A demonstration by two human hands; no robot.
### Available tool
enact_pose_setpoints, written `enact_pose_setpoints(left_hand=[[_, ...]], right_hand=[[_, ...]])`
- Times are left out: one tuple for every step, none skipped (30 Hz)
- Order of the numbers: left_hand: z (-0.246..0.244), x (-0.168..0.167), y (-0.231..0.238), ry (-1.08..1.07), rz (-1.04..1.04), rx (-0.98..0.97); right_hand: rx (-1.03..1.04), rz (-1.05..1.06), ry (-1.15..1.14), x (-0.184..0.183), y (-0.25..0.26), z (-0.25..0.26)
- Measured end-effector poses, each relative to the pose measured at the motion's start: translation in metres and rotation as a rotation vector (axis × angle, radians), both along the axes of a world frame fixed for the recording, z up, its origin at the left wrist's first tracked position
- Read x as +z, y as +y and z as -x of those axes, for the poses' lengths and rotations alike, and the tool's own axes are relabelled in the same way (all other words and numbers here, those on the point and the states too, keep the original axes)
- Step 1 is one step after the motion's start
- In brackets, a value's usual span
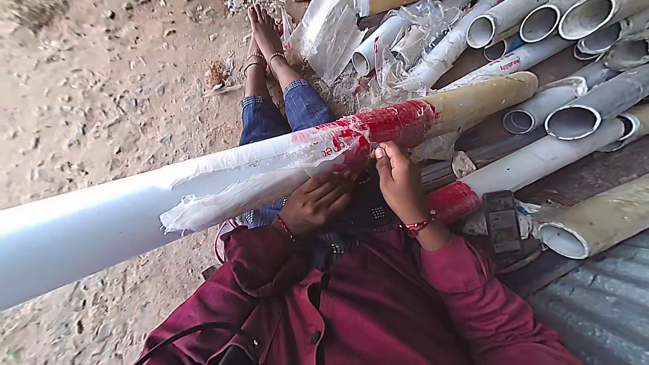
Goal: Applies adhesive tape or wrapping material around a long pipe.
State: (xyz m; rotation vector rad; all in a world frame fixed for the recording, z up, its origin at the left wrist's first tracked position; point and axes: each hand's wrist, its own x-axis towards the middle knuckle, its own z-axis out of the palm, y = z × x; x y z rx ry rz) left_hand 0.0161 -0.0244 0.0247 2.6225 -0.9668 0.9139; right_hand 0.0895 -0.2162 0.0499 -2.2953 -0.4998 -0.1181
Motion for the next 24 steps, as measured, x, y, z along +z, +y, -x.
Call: enact_pose_setpoints(left_hand=[[0.001,-0.001,0.0,0.013,0.018,0.009],[0.001,-0.001,0.0,0.017,0.029,0.015],[0.0,-0.001,-0.001,0.019,0.035,0.02],[0.0,-0.001,-0.002,0.016,0.038,0.027],[0.0,-0.002,-0.002,0.005,0.041,0.034],[0.0,-0.003,-0.002,-0.005,0.044,0.042],[0.0,-0.004,-0.003,-0.009,0.048,0.047],[-0.001,-0.004,-0.003,-0.01,0.053,0.051],[-0.001,-0.004,-0.003,-0.007,0.057,0.052],[-0.001,-0.004,-0.004,-0.005,0.063,0.051],[-0.001,-0.004,-0.004,0.0,0.071,0.043],[-0.002,-0.004,-0.004,0.001,0.08,0.033],[-0.002,-0.004,-0.004,-0.003,0.087,0.027],[-0.002,-0.005,-0.003,-0.006,0.09,0.021],[-0.002,-0.006,-0.003,-0.006,0.09,0.016],[-0.002,-0.005,-0.003,0.001,0.085,0.012],[-0.001,-0.005,-0.002,0.011,0.076,0.008],[-0.001,-0.004,-0.001,0.018,0.067,0.001],[-0.001,-0.005,-0.001,0.018,0.064,-0.013],[-0.002,-0.005,0.001,0.013,0.059,-0.029],[-0.002,-0.006,0.002,0.006,0.051,-0.046],[-0.002,-0.006,0.004,0.005,0.037,-0.061],[-0.002,-0.006,0.005,0.006,0.024,-0.07],[-0.002,-0.006,0.006,0.007,0.021,-0.083]], right_hand=[[-0.006,0.05,-0.04,0.0,0.004,0.002],[-0.023,0.088,-0.082,0.0,0.008,0.003],[-0.043,0.112,-0.117,0.0,0.011,0.003],[-0.061,0.129,-0.143,0.001,0.014,0.003],[-0.08,0.143,-0.164,0.002,0.016,0.002],[-0.097,0.162,-0.174,0.004,0.018,0.0],[-0.109,0.184,-0.167,0.007,0.02,-0.002],[-0.114,0.206,-0.155,0.01,0.021,-0.003],[-0.113,0.221,-0.143,0.013,0.022,-0.004],[-0.107,0.235,-0.135,0.016,0.022,-0.004],[-0.101,0.25,-0.131,0.02,0.021,-0.005],[-0.091,0.266,-0.13,0.022,0.021,-0.005],[-0.084,0.289,-0.13,0.025,0.022,-0.006],[-0.077,0.316,-0.126,0.028,0.022,-0.007],[-0.071,0.342,-0.107,0.031,0.023,-0.007],[-0.069,0.362,-0.074,0.034,0.024,-0.008],[-0.065,0.38,-0.035,0.037,0.025,-0.01],[-0.063,0.395,0.0,0.04,0.026,-0.013],[-0.058,0.415,0.02,0.043,0.027,-0.015],[-0.052,0.437,0.026,0.045,0.028,-0.016],[-0.047,0.454,0.02,0.047,0.029,-0.015],[-0.045,0.465,0.012,0.049,0.029,-0.014],[-0.047,0.467,0.0,0.05,0.03,-0.012],[-0.05,0.46,-0.008,0.05,0.029,-0.009]])
